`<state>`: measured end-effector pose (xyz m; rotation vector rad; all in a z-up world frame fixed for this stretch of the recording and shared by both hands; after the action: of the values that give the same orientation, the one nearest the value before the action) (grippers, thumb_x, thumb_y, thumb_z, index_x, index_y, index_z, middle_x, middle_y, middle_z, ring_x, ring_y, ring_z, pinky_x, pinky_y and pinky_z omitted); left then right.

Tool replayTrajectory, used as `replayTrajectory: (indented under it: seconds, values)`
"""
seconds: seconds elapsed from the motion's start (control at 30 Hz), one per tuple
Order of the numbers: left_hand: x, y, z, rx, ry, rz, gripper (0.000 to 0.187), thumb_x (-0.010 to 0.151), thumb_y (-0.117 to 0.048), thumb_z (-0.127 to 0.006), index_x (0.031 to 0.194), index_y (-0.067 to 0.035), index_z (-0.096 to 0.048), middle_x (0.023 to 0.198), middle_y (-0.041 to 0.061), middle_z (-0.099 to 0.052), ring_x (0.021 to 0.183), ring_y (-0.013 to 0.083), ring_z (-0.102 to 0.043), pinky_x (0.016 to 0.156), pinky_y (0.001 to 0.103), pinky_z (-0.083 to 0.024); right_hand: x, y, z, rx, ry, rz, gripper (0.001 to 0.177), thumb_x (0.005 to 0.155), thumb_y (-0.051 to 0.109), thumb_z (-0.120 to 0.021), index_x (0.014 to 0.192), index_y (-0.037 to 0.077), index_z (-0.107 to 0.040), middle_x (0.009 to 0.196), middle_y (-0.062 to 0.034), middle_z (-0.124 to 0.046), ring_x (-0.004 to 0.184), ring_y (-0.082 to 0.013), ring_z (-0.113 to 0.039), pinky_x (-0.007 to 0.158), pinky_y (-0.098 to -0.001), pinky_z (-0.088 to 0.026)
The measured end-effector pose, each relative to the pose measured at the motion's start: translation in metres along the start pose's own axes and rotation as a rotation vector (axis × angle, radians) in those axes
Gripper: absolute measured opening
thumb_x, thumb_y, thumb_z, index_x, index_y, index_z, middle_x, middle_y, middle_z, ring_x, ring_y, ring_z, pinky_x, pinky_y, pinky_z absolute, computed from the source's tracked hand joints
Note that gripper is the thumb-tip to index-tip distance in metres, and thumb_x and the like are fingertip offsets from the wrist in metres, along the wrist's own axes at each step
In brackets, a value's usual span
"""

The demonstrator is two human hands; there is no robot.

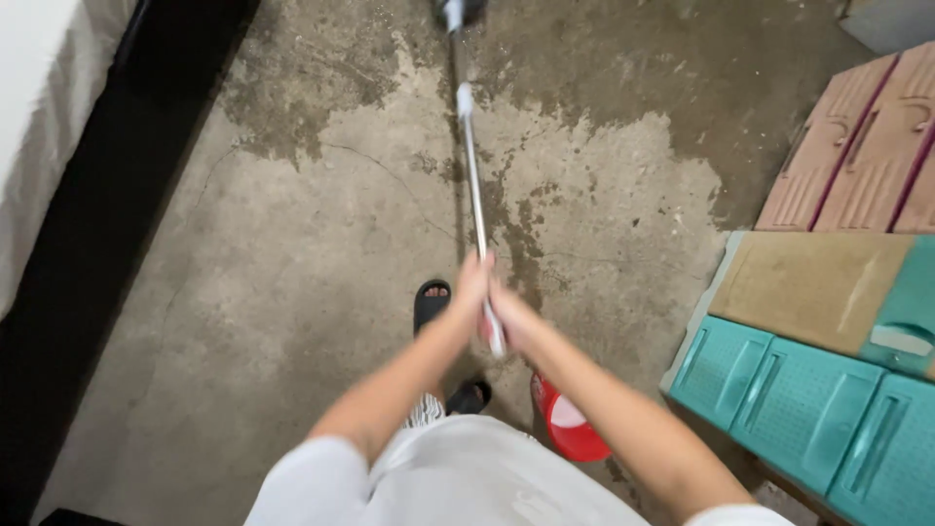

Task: Mopping the concrete floor using a mop and bucket.

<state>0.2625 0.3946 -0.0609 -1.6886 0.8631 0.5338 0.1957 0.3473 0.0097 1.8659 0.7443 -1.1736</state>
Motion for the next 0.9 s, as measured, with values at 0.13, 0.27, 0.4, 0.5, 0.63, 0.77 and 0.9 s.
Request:
replayTrajectory:
  seconds: [0.13,0.27,0.4,0.5,0.63,0.77,0.9]
  values:
    - [-0.132,0.048,0.006,0.086,-0.128,-0.063,0.019,0.100,-0.031,-0.061,0.110,-0.015,-0.065,0.079,-0.001,-0.059,0.071,0.0124,-0.055,0.060,0.031,-0.048,-0.099,-0.088,0.016,0.039,0.023,-0.088,0.047,0.104,0.058,-0.033,0.092,0.021,-0.060,0.052,-0.0012,-0.053,0.035,-0.0137,-0.048,0.030,-0.0301,-0.035]
    - [-0.108,0.068,0.009,-0.090,-0.119,0.020,0.019,0.100,-0.032,-0.063,0.106,-0.014,-0.064,0.076,0.001,-0.056,0.067,0.0144,-0.053,0.057,0.036,-0.045,-0.076,-0.087,0.027,-0.024,-0.034,-0.064,0.049,0.105,0.057,-0.038,0.084,0.018,-0.057,0.049,-0.0015,-0.050,0.032,-0.0146,-0.047,0.028,-0.0307,-0.035]
    - [0.029,0.046,0.019,0.195,-0.055,0.012,0.034,0.099,-0.039,-0.061,0.090,-0.007,-0.067,0.079,0.008,-0.062,0.071,0.0205,-0.056,0.062,0.043,-0.048,0.005,-0.018,0.013,-0.112,0.101,0.149,0.050,0.105,0.050,-0.047,0.074,0.011,-0.056,0.050,-0.0030,-0.055,0.035,-0.0151,-0.052,0.031,-0.0301,-0.040]
    - [0.035,0.007,0.019,0.128,-0.097,0.063,0.031,0.097,-0.038,-0.060,0.099,-0.007,-0.062,0.085,0.013,-0.068,0.077,0.0269,-0.063,0.070,0.050,-0.051,0.021,-0.010,0.003,0.022,0.146,0.166,0.045,0.104,0.046,-0.052,0.072,0.015,-0.052,0.047,-0.0001,-0.050,0.034,-0.0135,-0.048,0.031,-0.0283,-0.039]
    - [-0.027,0.097,0.033,0.258,-0.111,-0.077,0.030,0.097,-0.038,-0.061,0.105,-0.009,-0.062,0.091,0.010,-0.068,0.082,0.0233,-0.063,0.073,0.048,-0.053,-0.023,-0.110,0.028,0.181,0.084,0.157,0.047,0.103,0.050,-0.052,0.072,0.016,-0.054,0.047,0.0009,-0.050,0.032,-0.0128,-0.046,0.029,-0.0277,-0.036]
    - [-0.150,0.196,0.040,0.430,-0.202,-0.241,0.034,0.097,-0.038,-0.063,0.102,-0.004,-0.067,0.084,0.014,-0.069,0.077,0.0247,-0.064,0.070,0.043,-0.053,-0.088,-0.232,0.071,0.388,-0.019,0.161,0.036,0.106,0.044,-0.054,0.084,0.017,-0.064,0.060,0.0017,-0.057,0.044,-0.0120,-0.052,0.038,-0.0277,-0.042]
    - [-0.113,0.232,0.027,0.578,-0.210,-0.291,0.035,0.095,-0.036,-0.067,0.106,-0.003,-0.069,0.092,0.017,-0.070,0.083,0.0277,-0.066,0.071,0.045,-0.054,-0.089,-0.241,0.092,0.339,-0.020,0.117,0.046,0.102,0.052,-0.048,0.073,0.018,-0.057,0.049,0.0022,-0.048,0.034,-0.0126,-0.045,0.030,-0.0278,-0.035]
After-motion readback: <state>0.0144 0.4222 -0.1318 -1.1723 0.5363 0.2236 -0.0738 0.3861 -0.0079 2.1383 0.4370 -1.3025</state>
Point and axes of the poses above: each hand's wrist, its own x-axis towards the middle knuckle, its own z-axis out of the back of the hand, y = z × x, the point moved 6 cm from there along x, towards the middle knuckle
